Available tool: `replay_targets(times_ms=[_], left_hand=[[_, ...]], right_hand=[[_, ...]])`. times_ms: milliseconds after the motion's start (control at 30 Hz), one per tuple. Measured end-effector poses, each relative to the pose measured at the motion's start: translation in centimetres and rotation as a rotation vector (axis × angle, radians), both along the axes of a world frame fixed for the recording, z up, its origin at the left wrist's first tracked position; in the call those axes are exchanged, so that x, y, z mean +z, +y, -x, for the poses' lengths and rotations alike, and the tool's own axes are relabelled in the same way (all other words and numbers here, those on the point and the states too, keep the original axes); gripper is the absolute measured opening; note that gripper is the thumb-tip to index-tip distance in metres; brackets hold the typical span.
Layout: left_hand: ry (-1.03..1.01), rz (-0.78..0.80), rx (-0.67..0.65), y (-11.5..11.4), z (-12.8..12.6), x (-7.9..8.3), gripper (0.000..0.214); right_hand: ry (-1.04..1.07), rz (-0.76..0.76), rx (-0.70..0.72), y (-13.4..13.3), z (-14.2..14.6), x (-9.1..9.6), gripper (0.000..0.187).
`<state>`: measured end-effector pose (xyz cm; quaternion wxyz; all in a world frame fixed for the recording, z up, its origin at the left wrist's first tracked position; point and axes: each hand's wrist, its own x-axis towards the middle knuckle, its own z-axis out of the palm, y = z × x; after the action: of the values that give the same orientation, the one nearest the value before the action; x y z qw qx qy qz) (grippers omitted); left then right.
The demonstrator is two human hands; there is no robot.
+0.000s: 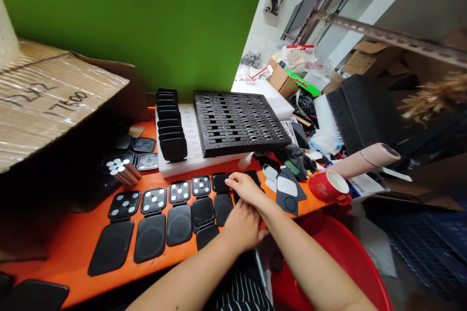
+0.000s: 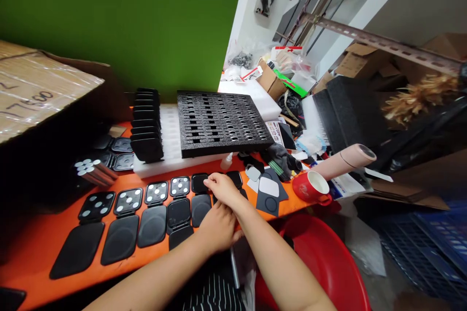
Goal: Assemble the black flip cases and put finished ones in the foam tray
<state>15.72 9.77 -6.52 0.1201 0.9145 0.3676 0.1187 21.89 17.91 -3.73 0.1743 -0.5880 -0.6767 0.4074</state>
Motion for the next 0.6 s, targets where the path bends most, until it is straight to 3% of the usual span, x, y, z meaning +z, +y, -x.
replay_targets(times_ms=[600], left_hand=[[-0.045,0.022,-0.027,0.08,0.25,-0.08,0.064]], right_hand=[[-0.09,-0.008,-0.049,0.22,1.03,-0.06,0.02]])
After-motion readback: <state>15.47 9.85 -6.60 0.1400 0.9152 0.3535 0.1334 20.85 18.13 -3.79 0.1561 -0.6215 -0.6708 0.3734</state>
